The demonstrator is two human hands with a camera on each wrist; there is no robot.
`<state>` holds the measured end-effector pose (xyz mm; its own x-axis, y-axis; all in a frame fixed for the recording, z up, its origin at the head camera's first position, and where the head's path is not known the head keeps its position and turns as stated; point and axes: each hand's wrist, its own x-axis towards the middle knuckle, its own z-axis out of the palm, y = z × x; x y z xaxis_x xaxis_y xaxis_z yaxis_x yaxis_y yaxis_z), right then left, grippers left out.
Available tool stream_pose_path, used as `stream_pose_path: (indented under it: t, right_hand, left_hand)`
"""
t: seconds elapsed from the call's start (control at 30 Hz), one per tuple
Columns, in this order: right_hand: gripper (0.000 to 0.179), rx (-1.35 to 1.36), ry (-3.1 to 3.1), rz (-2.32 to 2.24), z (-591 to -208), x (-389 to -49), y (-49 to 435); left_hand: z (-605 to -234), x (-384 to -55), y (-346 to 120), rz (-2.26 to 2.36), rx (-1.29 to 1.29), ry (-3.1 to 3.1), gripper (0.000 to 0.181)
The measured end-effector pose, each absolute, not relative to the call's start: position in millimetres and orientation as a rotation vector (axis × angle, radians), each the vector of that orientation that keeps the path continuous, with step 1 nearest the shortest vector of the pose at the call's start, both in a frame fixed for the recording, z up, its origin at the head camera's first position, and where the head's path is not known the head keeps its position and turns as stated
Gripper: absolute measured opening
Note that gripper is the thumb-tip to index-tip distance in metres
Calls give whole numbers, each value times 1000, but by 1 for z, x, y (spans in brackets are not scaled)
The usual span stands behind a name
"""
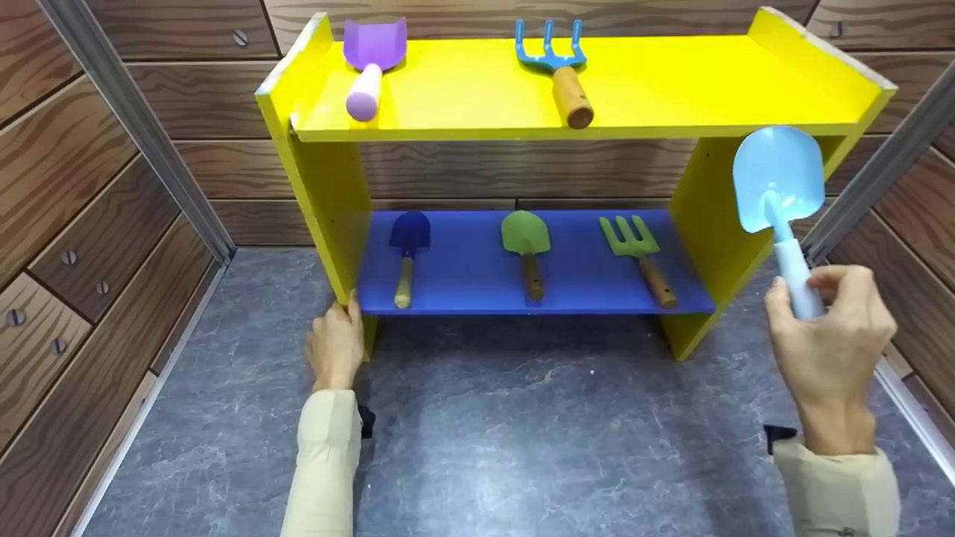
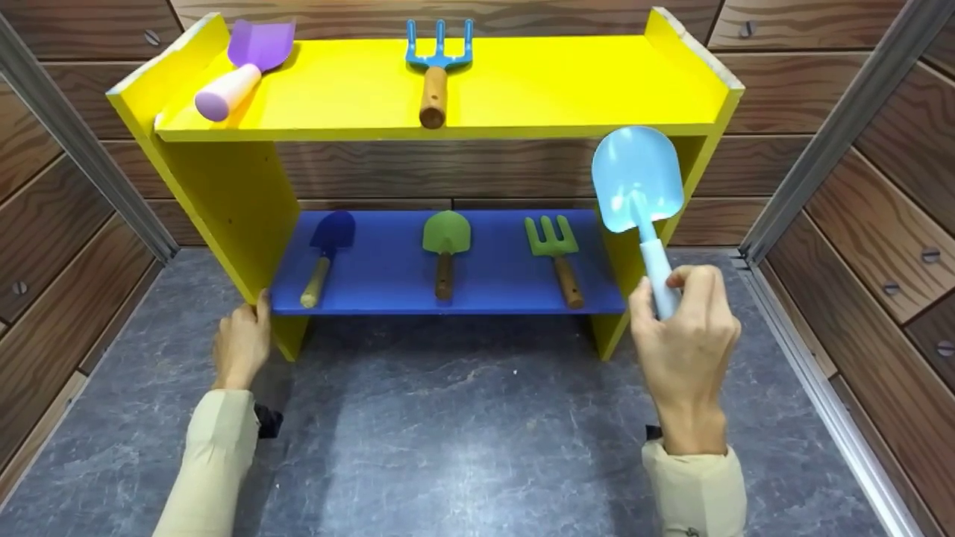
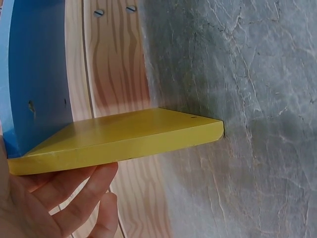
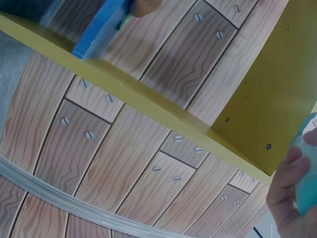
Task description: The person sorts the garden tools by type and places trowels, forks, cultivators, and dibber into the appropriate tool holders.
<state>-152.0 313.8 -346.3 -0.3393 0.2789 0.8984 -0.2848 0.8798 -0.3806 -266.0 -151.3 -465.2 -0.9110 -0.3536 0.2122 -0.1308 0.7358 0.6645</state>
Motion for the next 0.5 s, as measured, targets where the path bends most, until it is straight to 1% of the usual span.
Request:
stream_pose_path:
  t: [0.13,0.33,0.5]
  right_hand:
    - [23,-35,-1823,585,-341,-149,313]
    - [30,-80,-1831,648,-327,-148,313]
    - [28,-113,-1810,658,-319,-147,312]
  left_hand:
    - [-465,-267,-151,-964,359,-2610,54]
    - [-464,-266,-152,-971,383,-2614,54]
    - [-465,-267,-153,-963,377,-2621,54]
